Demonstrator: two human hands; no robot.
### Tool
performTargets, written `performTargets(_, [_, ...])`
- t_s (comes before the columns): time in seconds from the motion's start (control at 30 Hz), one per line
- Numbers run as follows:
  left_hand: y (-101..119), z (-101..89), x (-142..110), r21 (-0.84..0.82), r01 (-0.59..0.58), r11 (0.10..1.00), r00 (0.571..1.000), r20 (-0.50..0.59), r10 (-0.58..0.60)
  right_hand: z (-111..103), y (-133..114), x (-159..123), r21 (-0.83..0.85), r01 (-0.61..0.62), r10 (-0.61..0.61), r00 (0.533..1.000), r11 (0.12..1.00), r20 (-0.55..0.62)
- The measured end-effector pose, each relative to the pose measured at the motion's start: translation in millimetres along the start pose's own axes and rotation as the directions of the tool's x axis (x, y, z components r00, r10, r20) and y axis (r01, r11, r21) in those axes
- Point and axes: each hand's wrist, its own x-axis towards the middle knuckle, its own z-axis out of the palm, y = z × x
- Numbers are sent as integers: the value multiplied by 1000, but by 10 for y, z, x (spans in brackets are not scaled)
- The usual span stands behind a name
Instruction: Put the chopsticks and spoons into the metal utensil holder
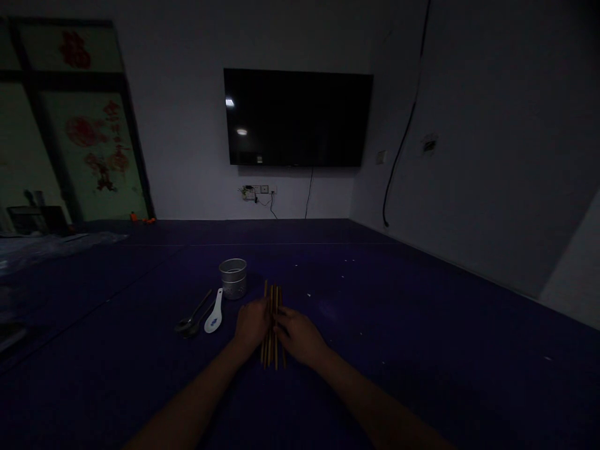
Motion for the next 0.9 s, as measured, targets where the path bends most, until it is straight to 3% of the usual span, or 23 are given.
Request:
performTargets(0.13, [9, 69, 3, -189, -40, 981, 995, -99, 22, 8, -1, -3, -23, 25, -25, 1000, 999, 4])
performTargets(0.33, [24, 192, 13, -367, -77, 927, 986, -165, 17, 15, -3, 13, 5, 1, -1, 1000, 1000, -18])
performTargets(0.9, [33, 251, 63, -343, -68, 937, 991, -135, 22, -1, -17, 33, -35, -72, 71, 997, 997, -23])
